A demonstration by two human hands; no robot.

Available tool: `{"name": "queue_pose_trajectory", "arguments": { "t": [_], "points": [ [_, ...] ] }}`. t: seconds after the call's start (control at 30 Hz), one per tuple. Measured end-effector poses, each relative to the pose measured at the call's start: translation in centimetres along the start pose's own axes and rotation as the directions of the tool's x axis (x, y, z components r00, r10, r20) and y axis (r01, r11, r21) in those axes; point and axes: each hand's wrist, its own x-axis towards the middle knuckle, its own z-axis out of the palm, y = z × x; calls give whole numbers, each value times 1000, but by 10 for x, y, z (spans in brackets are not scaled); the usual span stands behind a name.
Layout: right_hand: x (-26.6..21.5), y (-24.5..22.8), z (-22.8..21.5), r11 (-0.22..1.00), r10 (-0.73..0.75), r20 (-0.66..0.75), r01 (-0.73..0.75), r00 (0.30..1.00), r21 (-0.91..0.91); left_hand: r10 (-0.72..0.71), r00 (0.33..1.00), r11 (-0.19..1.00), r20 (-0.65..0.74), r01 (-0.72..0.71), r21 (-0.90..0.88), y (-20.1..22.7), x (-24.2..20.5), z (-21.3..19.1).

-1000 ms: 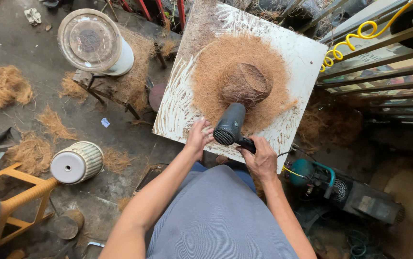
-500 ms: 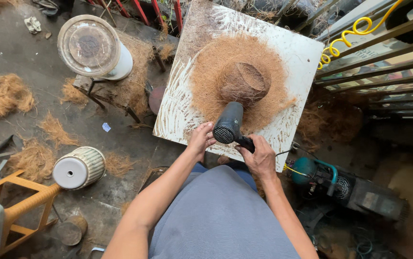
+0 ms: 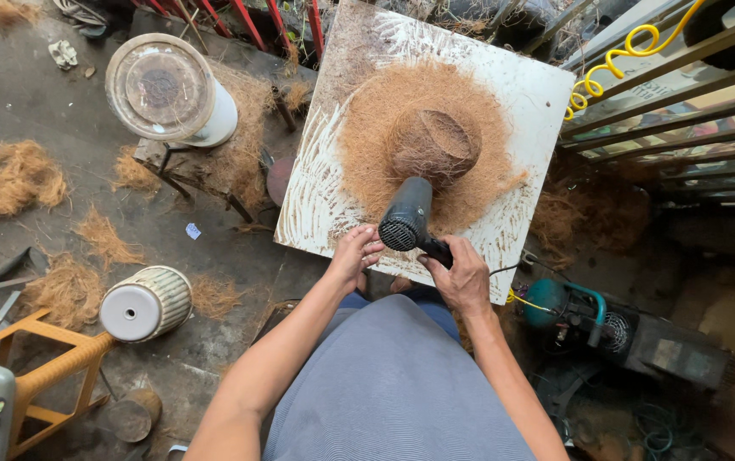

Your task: The person shapes a hat made of fibrous coconut husk material by pressing and smoothing it with their hands, using a glass bottle to flatten the crown and brim, and applying a hair dryer and a spray tool to the surface.

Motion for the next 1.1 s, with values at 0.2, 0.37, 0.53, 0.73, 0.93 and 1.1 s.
{"name": "queue_pose_trajectory", "arguments": {
  "t": [0.2, 0.37, 0.53, 0.73, 0.93, 1.1],
  "points": [
    [4, -1, 5, 999, -41, -15, 41, 999, 9, 3, 1000, 1000, 1, -3, 20, -4, 1, 0],
    [10, -6, 6, 999, -46, -16, 47, 999, 26, 3, 1000, 1000, 6, -3, 30, -8, 3, -4],
    [13, 0, 19, 1000, -26, -7, 26, 1000, 4, -4, 1000, 1000, 3, 4, 18, -4, -3, -4],
    [24, 0, 27, 1000, 30, 17, -30, 999, 1, -11, 1000, 1000, -3, 11, 19, 5, -15, -6],
    [31, 4, 34, 999, 45, 41, -44, 998, -21, -3, 1000, 1000, -8, 3, 31, 7, -19, -14],
    [35, 1, 35, 998, 48, 45, -46, 998, -37, 6, 1000, 999, -13, -6, 32, 5, -20, -19]
  ]
}}
